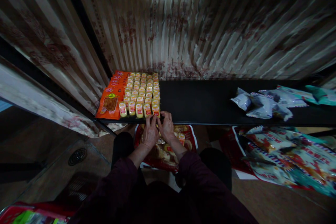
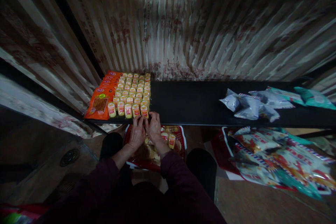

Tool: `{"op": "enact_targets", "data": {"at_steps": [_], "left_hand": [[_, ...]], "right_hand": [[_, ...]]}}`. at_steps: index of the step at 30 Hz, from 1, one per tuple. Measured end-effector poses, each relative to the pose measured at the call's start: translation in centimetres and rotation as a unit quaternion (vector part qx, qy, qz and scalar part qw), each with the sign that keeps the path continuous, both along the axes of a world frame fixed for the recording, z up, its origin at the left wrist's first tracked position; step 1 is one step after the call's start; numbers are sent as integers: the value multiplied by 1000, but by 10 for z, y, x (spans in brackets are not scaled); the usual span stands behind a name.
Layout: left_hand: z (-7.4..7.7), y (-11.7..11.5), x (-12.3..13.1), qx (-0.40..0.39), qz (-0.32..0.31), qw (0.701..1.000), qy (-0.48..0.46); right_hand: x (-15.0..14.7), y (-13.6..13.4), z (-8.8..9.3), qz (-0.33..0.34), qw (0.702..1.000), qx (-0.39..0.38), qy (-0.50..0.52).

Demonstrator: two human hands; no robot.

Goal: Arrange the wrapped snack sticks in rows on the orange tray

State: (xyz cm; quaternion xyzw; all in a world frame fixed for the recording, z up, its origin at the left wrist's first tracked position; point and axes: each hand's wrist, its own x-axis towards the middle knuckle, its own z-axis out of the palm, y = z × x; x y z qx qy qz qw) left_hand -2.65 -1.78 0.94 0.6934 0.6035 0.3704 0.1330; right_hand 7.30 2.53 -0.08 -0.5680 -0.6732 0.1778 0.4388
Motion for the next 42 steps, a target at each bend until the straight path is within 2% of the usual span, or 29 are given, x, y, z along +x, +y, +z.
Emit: {"op": "enact_targets", "data": {"at_steps": [9, 21, 30, 42], "left_hand": [[-5, 3, -2, 29, -9, 999, 17], [-9, -1, -3, 19, -1, 1000, 21], [-8, -4, -2, 7, -8, 1000, 21], [-9, -6, -2, 43, -7, 999, 9]], "right_hand": [[-1, -3, 0, 16, 1000, 14, 17], [0, -5, 1, 12, 1000, 0, 18], [6, -9, -1, 31, 999, 6, 17], [5, -15, 3, 24, 1000, 13, 15]]}}
